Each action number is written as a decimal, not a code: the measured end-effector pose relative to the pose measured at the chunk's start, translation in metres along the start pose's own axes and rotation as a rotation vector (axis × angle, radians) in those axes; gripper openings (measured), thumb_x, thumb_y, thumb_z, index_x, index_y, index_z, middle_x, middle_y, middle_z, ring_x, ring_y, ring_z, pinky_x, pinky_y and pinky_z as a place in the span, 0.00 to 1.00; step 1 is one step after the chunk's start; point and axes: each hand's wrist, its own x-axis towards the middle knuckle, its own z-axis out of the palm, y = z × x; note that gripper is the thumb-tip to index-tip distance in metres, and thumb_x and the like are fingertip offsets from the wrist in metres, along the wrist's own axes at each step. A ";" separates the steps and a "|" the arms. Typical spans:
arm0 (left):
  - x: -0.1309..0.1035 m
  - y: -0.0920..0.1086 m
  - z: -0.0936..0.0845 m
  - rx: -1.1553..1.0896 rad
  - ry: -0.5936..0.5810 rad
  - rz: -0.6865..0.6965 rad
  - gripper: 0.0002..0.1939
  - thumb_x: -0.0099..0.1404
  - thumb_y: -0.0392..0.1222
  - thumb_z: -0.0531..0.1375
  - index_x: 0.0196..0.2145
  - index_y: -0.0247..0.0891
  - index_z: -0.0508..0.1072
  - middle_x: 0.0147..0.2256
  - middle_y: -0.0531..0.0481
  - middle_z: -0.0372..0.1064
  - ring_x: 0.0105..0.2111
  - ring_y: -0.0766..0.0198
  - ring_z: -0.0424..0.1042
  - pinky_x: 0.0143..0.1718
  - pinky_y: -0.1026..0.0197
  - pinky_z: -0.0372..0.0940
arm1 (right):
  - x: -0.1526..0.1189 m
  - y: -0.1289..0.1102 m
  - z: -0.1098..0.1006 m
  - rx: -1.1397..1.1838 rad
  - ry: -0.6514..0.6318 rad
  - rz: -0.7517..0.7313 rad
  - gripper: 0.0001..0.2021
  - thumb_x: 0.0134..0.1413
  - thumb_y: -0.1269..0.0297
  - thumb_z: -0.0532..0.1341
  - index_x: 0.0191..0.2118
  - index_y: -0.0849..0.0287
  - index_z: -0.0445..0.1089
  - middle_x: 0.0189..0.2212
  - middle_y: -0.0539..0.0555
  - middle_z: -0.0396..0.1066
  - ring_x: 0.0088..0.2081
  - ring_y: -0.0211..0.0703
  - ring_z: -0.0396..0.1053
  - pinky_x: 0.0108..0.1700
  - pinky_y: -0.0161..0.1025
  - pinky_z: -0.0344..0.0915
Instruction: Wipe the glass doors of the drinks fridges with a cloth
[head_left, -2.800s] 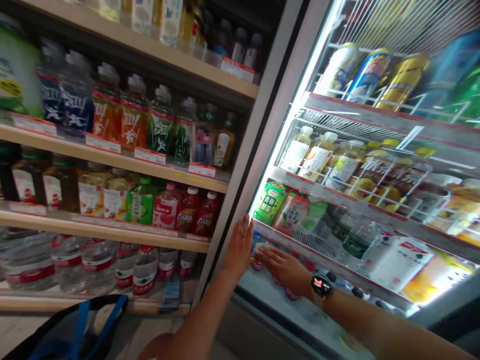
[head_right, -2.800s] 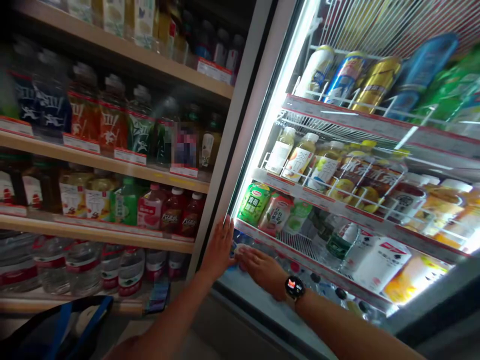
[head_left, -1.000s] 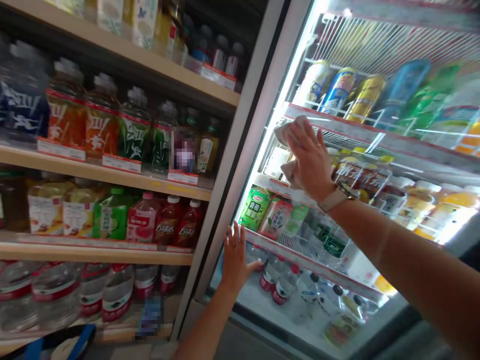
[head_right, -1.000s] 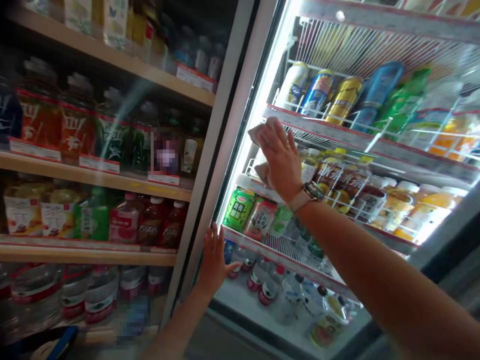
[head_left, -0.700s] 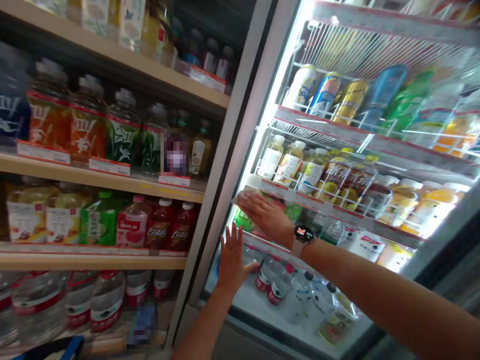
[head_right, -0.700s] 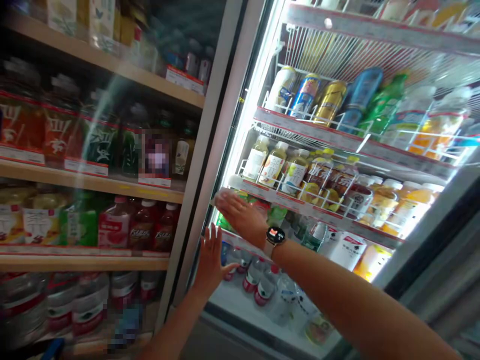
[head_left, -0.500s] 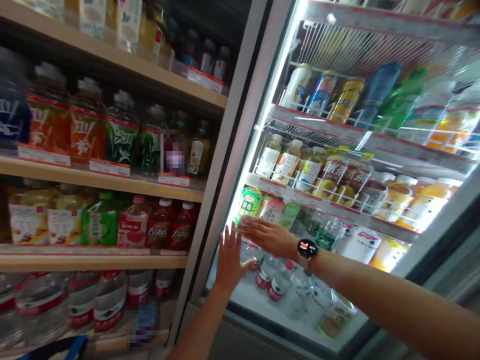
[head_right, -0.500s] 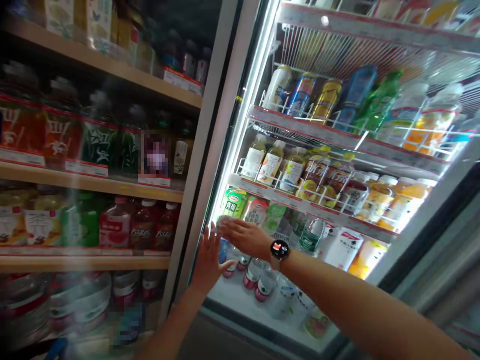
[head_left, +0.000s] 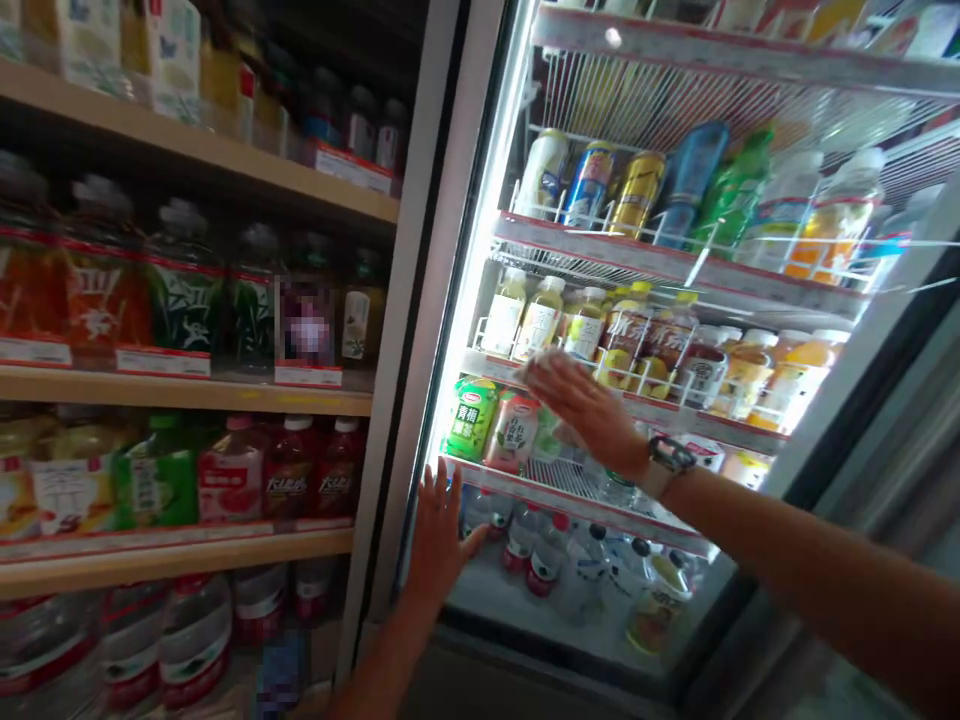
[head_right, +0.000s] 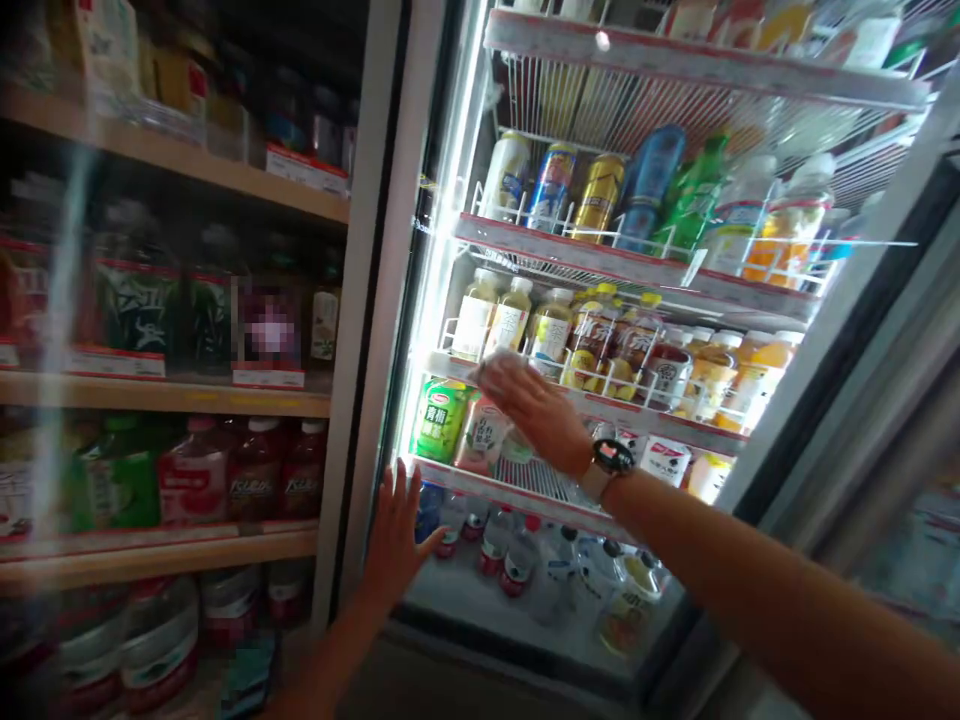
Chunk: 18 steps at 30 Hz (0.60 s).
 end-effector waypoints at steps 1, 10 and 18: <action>-0.004 0.001 0.001 0.006 -0.007 0.009 0.52 0.62 0.56 0.62 0.70 0.41 0.32 0.70 0.34 0.34 0.69 0.42 0.37 0.63 0.38 0.55 | -0.019 -0.019 0.012 0.030 -0.037 -0.041 0.34 0.59 0.76 0.52 0.70 0.54 0.47 0.66 0.54 0.56 0.69 0.48 0.48 0.68 0.54 0.53; -0.034 0.004 -0.012 0.110 -0.080 0.180 0.45 0.67 0.53 0.57 0.70 0.39 0.34 0.69 0.38 0.44 0.69 0.47 0.40 0.63 0.44 0.58 | -0.128 -0.064 0.035 0.040 -0.052 -0.155 0.24 0.63 0.76 0.51 0.63 0.56 0.61 0.60 0.49 0.67 0.63 0.38 0.60 0.63 0.40 0.62; 0.066 0.075 -0.029 0.035 0.082 0.298 0.43 0.68 0.50 0.56 0.70 0.40 0.34 0.70 0.40 0.35 0.69 0.47 0.34 0.66 0.40 0.51 | -0.088 0.029 -0.030 -0.112 0.164 0.296 0.34 0.59 0.76 0.54 0.70 0.53 0.47 0.67 0.52 0.55 0.70 0.48 0.43 0.71 0.55 0.44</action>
